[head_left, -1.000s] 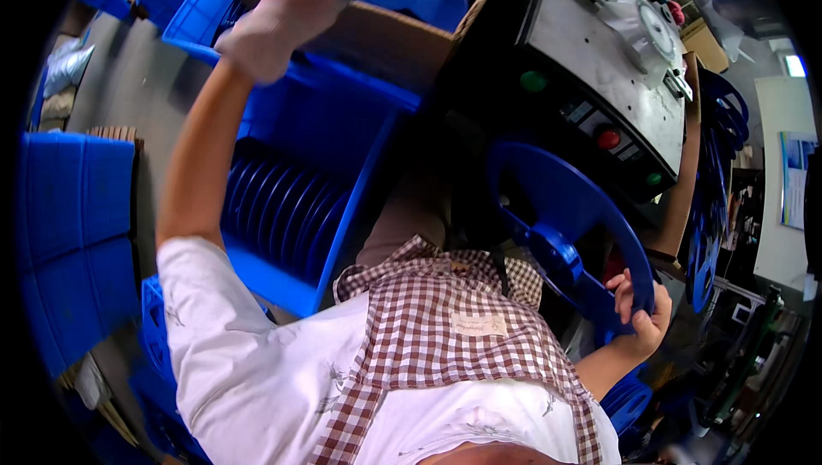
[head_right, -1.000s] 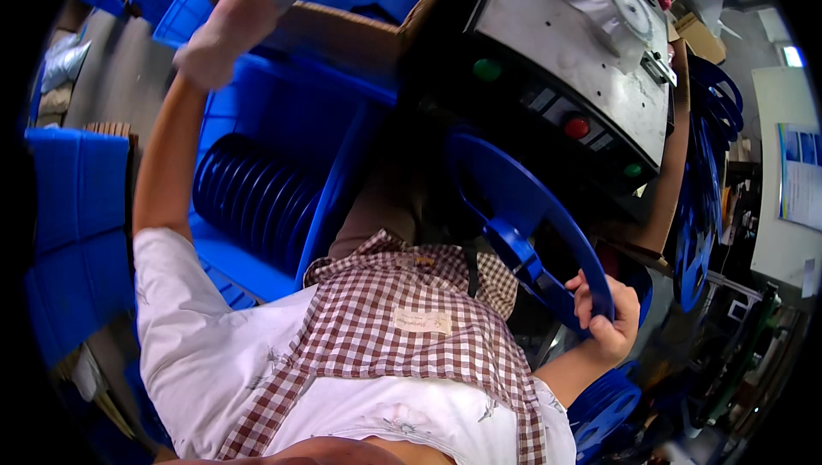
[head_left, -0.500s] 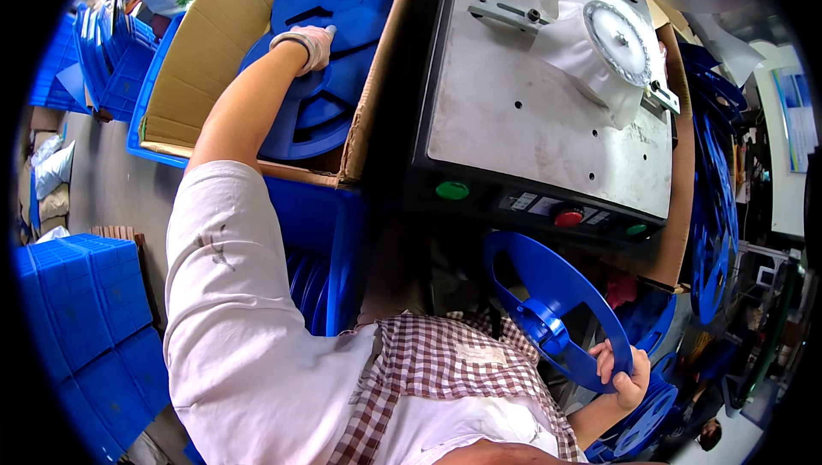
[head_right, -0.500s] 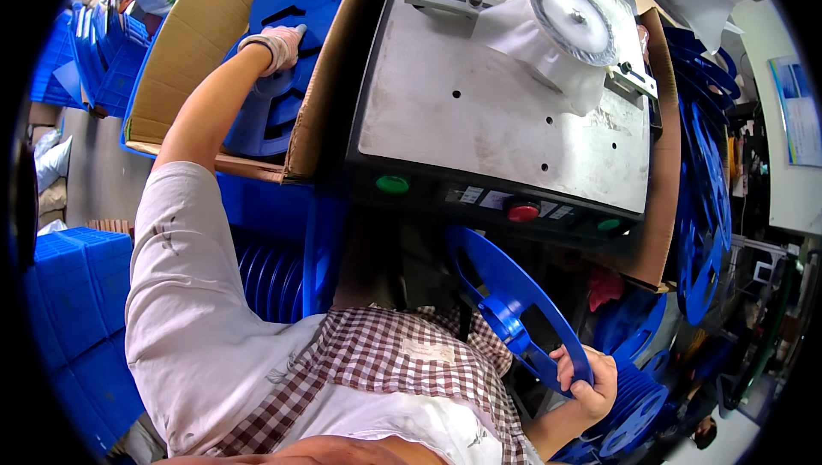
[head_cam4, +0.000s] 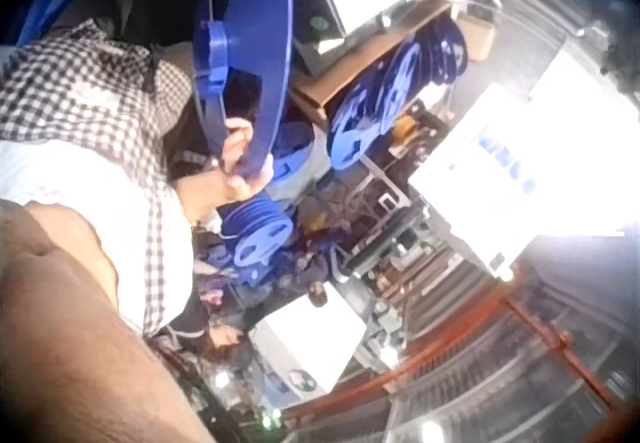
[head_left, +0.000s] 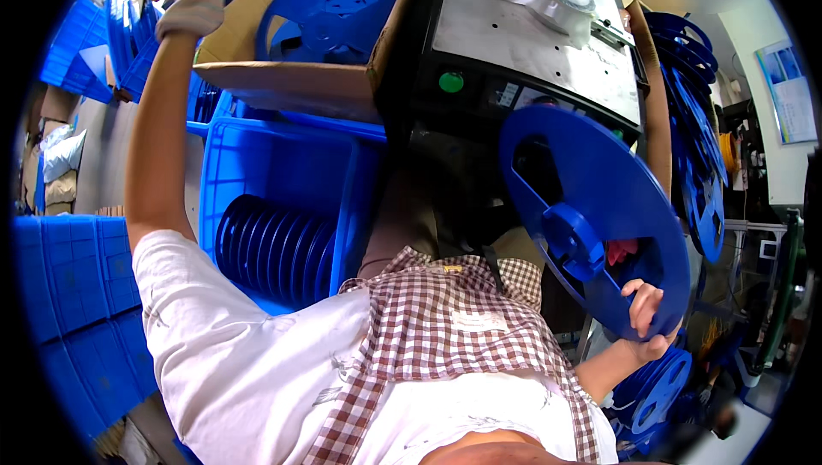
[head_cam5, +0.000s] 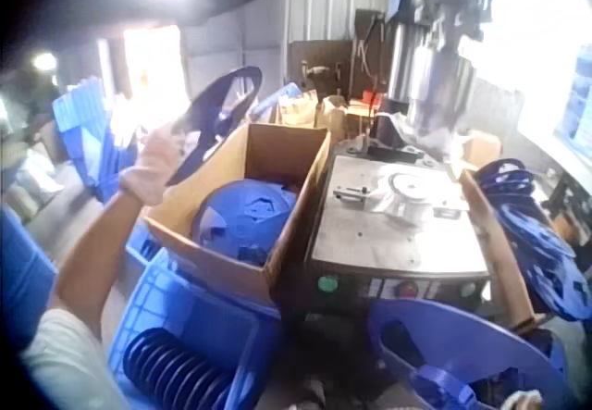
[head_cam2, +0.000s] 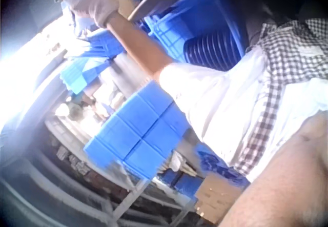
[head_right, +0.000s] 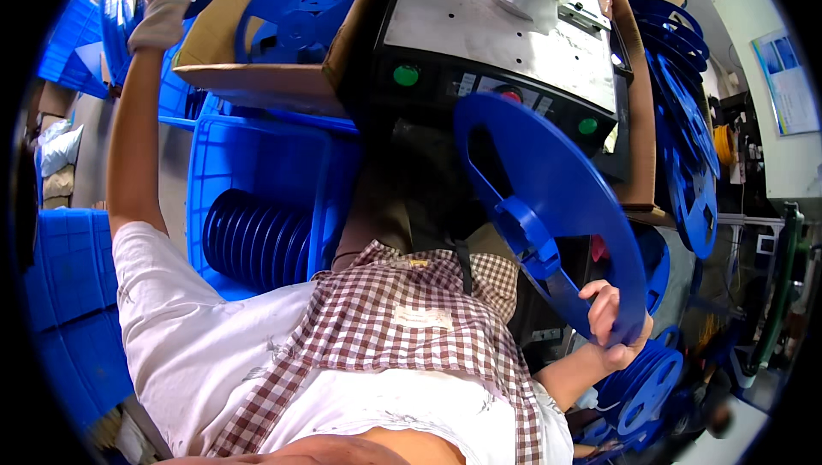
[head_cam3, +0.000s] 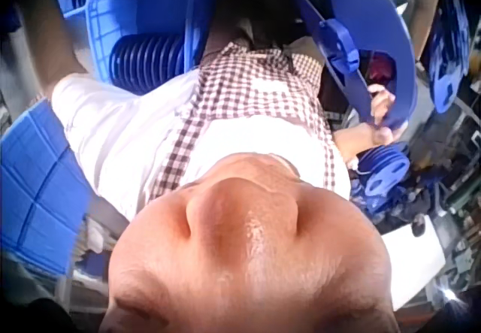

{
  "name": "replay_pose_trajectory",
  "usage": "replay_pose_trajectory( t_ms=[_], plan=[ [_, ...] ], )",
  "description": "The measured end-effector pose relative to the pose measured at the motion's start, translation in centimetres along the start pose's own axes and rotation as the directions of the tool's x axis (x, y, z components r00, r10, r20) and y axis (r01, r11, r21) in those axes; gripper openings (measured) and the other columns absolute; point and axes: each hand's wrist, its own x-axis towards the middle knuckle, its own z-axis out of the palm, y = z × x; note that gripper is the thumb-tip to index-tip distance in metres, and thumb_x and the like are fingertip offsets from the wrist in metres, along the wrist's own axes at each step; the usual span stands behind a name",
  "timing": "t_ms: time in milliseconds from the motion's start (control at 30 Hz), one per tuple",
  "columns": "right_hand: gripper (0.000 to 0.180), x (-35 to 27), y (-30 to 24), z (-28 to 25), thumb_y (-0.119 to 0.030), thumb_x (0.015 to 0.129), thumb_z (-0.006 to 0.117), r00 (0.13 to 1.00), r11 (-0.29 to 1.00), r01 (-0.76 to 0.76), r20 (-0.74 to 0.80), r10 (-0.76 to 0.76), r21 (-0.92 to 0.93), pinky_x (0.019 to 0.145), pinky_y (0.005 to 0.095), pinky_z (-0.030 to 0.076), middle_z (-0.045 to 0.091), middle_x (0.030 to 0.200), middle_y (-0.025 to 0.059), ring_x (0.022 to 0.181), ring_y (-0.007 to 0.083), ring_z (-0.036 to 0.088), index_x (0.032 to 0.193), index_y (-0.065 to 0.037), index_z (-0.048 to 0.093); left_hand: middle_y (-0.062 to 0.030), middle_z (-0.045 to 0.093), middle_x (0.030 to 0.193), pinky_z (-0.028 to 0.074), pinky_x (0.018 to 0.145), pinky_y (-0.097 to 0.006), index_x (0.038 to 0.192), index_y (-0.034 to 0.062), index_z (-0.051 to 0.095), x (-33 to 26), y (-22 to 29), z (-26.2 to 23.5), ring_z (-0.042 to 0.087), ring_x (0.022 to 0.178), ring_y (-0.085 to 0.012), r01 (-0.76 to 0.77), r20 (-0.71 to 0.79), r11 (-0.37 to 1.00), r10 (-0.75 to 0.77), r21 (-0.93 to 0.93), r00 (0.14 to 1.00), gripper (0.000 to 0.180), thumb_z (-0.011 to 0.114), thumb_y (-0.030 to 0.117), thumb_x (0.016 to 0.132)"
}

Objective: The person repeatedly picks up blue plastic reels, places them on a machine, and removes them to place into a blue bin. The person also uses a small tool to trim edges from the reels.

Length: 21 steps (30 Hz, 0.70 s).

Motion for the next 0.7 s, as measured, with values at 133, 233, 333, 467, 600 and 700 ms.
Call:
replay_pose_trajectory(
  t_ms=[133, 233, 333, 467, 600, 700],
  plan=[
    [0.088, 2.2, 1.2, 1.9, -0.069, 0.08, 0.053, 0.967, 0.971, 0.241, 0.08, -0.241, 0.011, 0.082, 0.0396, 0.041, 0.038, 0.056, -0.0107, 0.057, 0.006, 0.042, 0.134, 0.0, 0.047, -0.0162, 0.064, 0.096, 0.05, 0.085, -0.04, 0.118, 0.0071, 0.056, -6.2, 4.1, -8.5, 0.063, 0.094, -0.029, 0.281, -0.035, 0.934, -0.295, -0.22, 0.955, 0.03, 0.055, 0.014, 0.089],
    [0.08, 5.3, 3.2, 5.3, -0.07, 0.078, 0.054, 0.933, 0.902, 0.359, 0.093, -0.346, -0.239, 0.076, 0.0484, 0.047, 0.047, 0.058, -0.0007, 0.051, 0.0138, 0.044, 0.108, 0.004, 0.059, -0.0102, 0.063, 0.092, 0.054, 0.081, -0.034, 0.107, -0.0003, 0.058, -14.1, 9.1, -6.7, 0.064, 0.087, -0.0181, 0.389, 0.089, 0.529, -0.504, -0.754, 0.859, 0.026, 0.053, 0.022, 0.096],
    [0.067, 10.3, 4.3, 10.0, -0.063, 0.076, 0.06, 0.841, 0.703, 0.541, 0.317, -0.438, -0.462, 0.094, 0.051, 0.044, 0.048, 0.059, 0.001, 0.054, 0.015, 0.049, 0.104, -0.002, 0.068, -0.0108, 0.066, 0.087, 0.057, 0.074, -0.035, 0.099, 0.0054, 0.059, -21.6, 11.2, -3.6, 0.066, 0.076, -0.0197, 0.449, 0.436, -0.084, -0.449, -0.89, 0.78, 0.026, 0.059, 0.03, 0.093],
    [0.059, 11.4, 7.5, 12.7, -0.062, 0.074, 0.062, 0.77, 0.596, 0.612, 0.565, -0.298, -0.52, 0.099, 0.0518, 0.039, 0.047, 0.067, -0.0025, 0.069, 0.0152, 0.054, 0.111, -0.017, 0.068, -0.0123, 0.061, 0.111, 0.055, 0.082, -0.027, 0.119, -0.0003, 0.054, -26.5, 19.5, -1.5, 0.064, 0.095, -0.0187, 0.501, 0.607, -0.345, -0.388, -0.794, 0.694, 0.03, 0.053, 0.019, 0.096],
    [0.079, 11.5, 10.0, 10.7, -0.059, 0.071, 0.069, 0.925, 0.543, 0.377, 0.337, -0.176, -0.75, 0.104, 0.0511, 0.033, 0.052, 0.115, 0.0154, 0.111, 0.035, 0.049, 0.134, -0.015, 0.05, -0.0123, 0.061, 0.112, 0.054, 0.085, -0.034, 0.123, 0.0003, 0.051, -31.6, 15.9, 0.6, 0.064, 0.096, -0.0215, 0.516, 0.482, 0.303, -0.186, -0.801, 0.856, 0.033, 0.053, 0.018, 0.096],
    [0.112, 10.7, 13.9, 9.7, -0.045, 0.066, 0.079, 0.991, 0.557, 0.133, 0.128, -0.048, -0.82, 0.107, 0.0513, 0.031, 0.044, 0.13, 0.0261, 0.123, 0.0431, 0.042, 0.15, -0.013, 0.012, -0.0145, 0.061, 0.114, 0.052, 0.087, -0.038, 0.125, -0.0007, 0.049, -32.1, 17.3, 0.6, 0.064, 0.099, -0.0244, 0.132, 0.353, 0.874, 0.047, -0.468, 0.935, 0.038, 0.052, 0.024, 0.096]
  ],
)
